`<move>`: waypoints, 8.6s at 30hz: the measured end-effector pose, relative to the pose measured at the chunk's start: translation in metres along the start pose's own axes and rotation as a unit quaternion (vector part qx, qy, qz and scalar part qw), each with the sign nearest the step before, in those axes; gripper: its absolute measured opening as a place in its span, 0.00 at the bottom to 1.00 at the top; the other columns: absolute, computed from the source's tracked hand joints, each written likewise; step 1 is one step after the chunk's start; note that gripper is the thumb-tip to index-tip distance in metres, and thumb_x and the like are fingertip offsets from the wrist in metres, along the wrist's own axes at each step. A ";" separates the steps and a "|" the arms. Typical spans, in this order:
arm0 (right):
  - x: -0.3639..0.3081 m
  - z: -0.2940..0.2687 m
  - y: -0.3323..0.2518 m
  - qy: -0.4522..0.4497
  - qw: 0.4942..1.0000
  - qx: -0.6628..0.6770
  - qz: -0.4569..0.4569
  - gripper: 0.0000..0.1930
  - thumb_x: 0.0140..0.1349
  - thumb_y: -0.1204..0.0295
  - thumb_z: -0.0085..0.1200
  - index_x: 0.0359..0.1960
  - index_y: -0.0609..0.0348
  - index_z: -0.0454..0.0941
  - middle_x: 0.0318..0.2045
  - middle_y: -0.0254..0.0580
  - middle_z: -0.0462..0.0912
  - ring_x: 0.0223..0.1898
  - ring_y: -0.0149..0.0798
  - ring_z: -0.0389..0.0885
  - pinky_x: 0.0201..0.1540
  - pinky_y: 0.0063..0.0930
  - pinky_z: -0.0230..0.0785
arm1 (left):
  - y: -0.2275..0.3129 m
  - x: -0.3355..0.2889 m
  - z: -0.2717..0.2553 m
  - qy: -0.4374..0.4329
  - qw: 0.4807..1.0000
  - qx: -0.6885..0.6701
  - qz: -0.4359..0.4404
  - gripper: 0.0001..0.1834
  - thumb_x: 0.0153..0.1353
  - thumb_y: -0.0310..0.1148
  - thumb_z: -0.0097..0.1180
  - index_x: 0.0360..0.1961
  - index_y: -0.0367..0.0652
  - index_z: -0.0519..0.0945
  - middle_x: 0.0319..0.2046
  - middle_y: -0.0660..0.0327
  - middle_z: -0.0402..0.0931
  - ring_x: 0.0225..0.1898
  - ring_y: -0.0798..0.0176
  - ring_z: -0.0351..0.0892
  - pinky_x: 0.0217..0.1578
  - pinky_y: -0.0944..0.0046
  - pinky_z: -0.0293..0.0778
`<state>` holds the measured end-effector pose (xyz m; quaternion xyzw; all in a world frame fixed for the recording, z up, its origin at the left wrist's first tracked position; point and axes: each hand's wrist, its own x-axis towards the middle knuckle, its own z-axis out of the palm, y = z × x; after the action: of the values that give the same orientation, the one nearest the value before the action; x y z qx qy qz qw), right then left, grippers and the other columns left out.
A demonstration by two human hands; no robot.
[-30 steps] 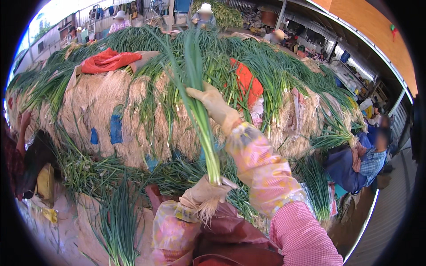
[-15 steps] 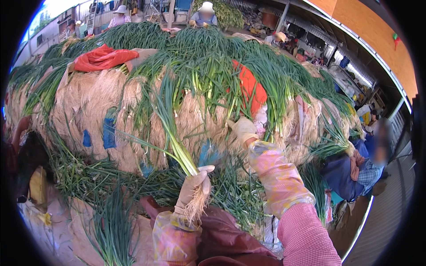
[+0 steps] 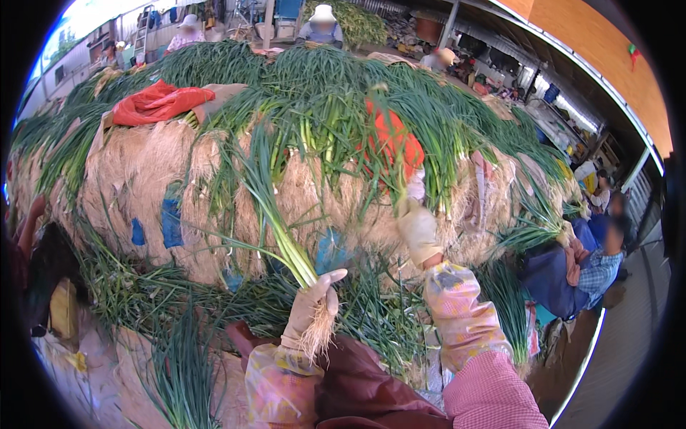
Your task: The person trims the roots of green onions by hand, repeatedly picking up bunches, removing root material, and placing the trimmed onions aside. The work occurs in a covered market area with large piles of green onions and other workers nearby.
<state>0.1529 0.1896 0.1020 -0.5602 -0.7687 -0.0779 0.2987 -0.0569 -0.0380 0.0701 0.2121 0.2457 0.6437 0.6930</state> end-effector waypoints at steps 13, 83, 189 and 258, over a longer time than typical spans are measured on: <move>-0.111 -0.033 -0.054 0.128 0.986 0.106 -0.015 0.08 0.60 0.66 0.61 0.36 0.52 0.75 0.17 0.50 0.78 0.18 0.52 0.79 0.17 0.42 0.68 | -0.014 -0.002 0.003 0.031 0.990 0.137 -0.018 0.23 0.69 0.43 0.51 0.53 0.34 0.78 0.21 0.63 0.79 0.18 0.76 0.69 0.20 0.75 0.62; -0.097 -0.050 -0.189 -0.204 0.799 0.541 0.164 0.10 0.69 0.71 0.49 0.43 0.67 0.77 0.31 0.45 0.85 0.31 0.32 0.84 0.35 0.25 0.77 | -0.021 -0.022 -0.009 0.059 0.997 -0.047 -0.005 0.06 0.60 0.31 0.58 0.34 0.40 0.77 0.22 0.64 0.75 0.22 0.70 0.76 0.22 0.73 0.73; -0.282 -0.095 0.172 -0.269 0.941 0.156 0.132 0.20 0.65 0.57 0.50 0.50 0.58 0.78 0.47 0.53 0.81 0.51 0.55 0.78 0.53 0.39 0.70 | -0.012 -0.044 0.029 0.239 0.846 0.296 0.373 0.21 0.62 0.17 0.52 0.57 0.34 0.73 0.49 0.58 0.77 0.49 0.67 0.78 0.53 0.68 0.72; 0.070 0.101 -0.016 0.030 0.959 -0.111 -0.258 0.08 0.54 0.73 0.50 0.35 0.58 0.77 0.21 0.50 0.80 0.21 0.46 0.82 0.19 0.41 0.72 | -0.070 0.090 0.000 0.209 0.964 0.166 -0.003 0.14 0.66 0.26 0.52 0.52 0.35 0.76 0.48 0.51 0.79 0.40 0.57 0.83 0.38 0.66 0.81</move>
<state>0.0873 0.2872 0.0616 -0.3699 -0.8644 -0.2538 0.2270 0.0023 0.0459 0.0215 0.1845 0.4894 0.6216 0.5831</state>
